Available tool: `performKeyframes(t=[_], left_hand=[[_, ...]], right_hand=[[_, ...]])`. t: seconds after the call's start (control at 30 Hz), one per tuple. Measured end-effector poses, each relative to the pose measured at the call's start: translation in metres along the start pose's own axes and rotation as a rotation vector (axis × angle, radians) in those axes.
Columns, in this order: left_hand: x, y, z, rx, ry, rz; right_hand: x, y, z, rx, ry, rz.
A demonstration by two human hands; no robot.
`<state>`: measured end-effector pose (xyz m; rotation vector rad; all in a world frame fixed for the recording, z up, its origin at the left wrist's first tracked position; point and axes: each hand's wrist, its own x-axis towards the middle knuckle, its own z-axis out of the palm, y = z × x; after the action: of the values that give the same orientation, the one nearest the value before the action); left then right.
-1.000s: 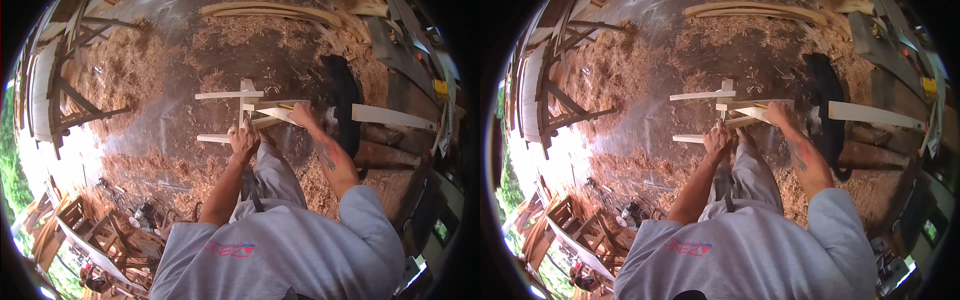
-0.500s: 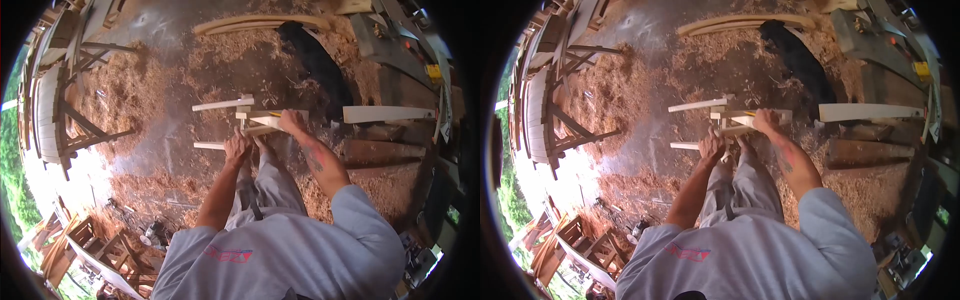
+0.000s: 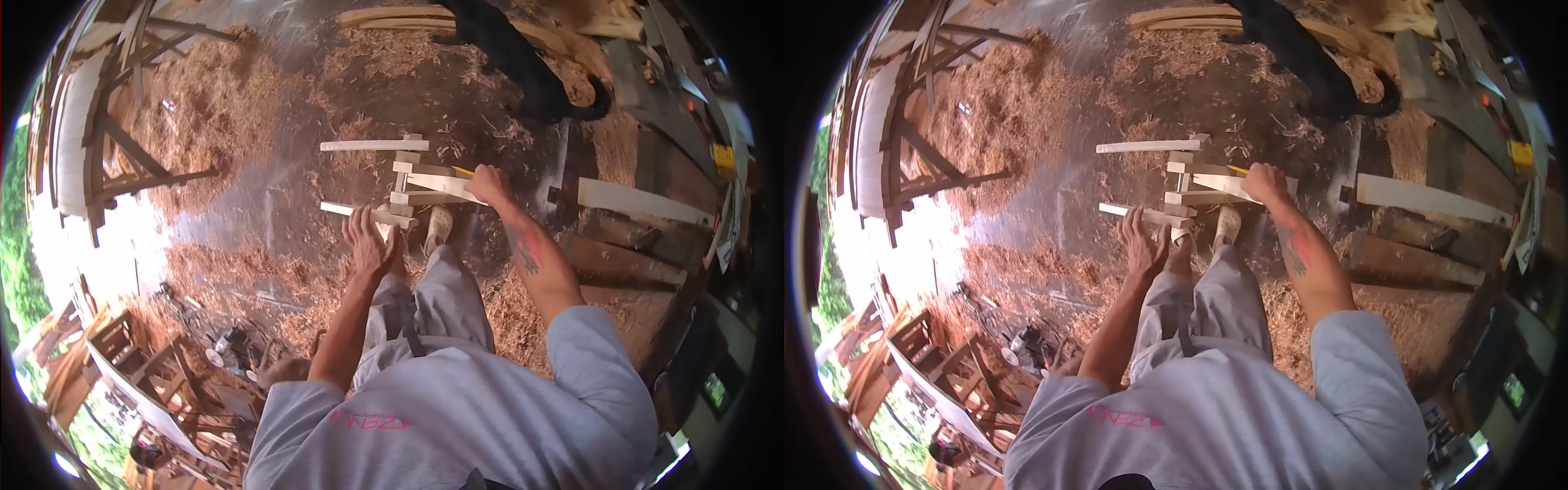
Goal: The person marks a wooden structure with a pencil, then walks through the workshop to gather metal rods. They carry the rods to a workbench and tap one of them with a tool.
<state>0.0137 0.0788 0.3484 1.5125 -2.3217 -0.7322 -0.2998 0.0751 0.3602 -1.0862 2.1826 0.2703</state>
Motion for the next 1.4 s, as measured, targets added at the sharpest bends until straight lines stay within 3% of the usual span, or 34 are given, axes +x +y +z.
performKeyframes(t=[0.17, 0.23, 0.27, 0.37, 0.47, 0.5, 0.57, 0.63, 0.7, 0.77, 0.83, 0.9, 0.97, 1.03, 1.17, 1.23, 1.37, 1.4], left_hand=[[-0.053, 0.011, -0.003, -0.051, -0.007, -0.151], [-0.056, 0.007, 0.027, -0.443, -0.077, -0.544], [-0.055, -0.001, 0.042, -0.402, -0.133, -0.578], [-0.041, -0.009, 0.072, -0.306, -0.111, -0.417], [-0.012, -0.016, 0.089, -0.786, -0.056, -0.387], [-0.006, -0.033, 0.107, -0.915, -0.174, -0.404], [0.003, -0.021, 0.096, -0.944, -0.227, -0.384], [-0.002, -0.024, 0.107, -0.927, -0.088, -0.354], [0.009, -0.019, 0.1, -0.961, -0.125, -0.278], [0.008, -0.019, 0.097, -1.168, -0.186, -0.301], [0.01, -0.023, 0.099, -1.12, -0.139, -0.326], [0.006, -0.034, 0.122, -0.555, 0.052, -0.036], [-0.003, -0.033, 0.137, -0.924, 0.088, -0.231], [-0.015, -0.03, 0.144, -1.217, 0.122, -0.393], [-0.038, -0.025, 0.147, -1.284, 0.114, -0.473], [-0.033, -0.006, 0.128, -0.877, 0.209, -0.396], [-0.025, -0.001, 0.132, -0.843, 0.301, -0.387], [-0.024, 0.003, 0.132, -1.0, 0.269, -0.458]], right_hand=[[-0.002, -0.004, 0.0, -0.001, -0.032, -0.023], [-0.008, -0.009, -0.008, -0.02, -0.054, -0.016], [-0.012, -0.014, -0.013, -0.016, -0.077, 0.018], [-0.004, -0.01, -0.007, -0.032, -0.116, 0.044], [-0.001, -0.008, -0.005, -0.053, -0.128, 0.027], [-0.002, -0.005, -0.004, -0.071, -0.135, 0.036], [0.001, -0.006, -0.003, -0.078, -0.109, 0.027], [0.004, -0.004, -0.001, -0.059, -0.103, 0.011], [0.002, 0.0, 0.001, -0.085, -0.067, -0.016], [-0.001, 0.0, 0.001, -0.114, -0.145, 0.03], [0.005, -0.002, -0.002, -0.007, -0.243, 0.032], [0.013, 0.013, 0.019, 0.16, -0.37, -0.08], [0.018, 0.014, 0.03, 0.369, -0.774, 0.103], [0.007, 0.007, 0.034, 0.565, -0.984, 0.259], [-0.015, -0.004, 0.024, 0.543, -0.996, 0.416], [-0.016, 0.003, 0.026, 0.642, -0.93, 0.451], [-0.022, 0.0, 0.027, 0.711, -0.786, 0.464], [-0.024, -0.001, 0.028, 0.704, -0.79, 0.471]])
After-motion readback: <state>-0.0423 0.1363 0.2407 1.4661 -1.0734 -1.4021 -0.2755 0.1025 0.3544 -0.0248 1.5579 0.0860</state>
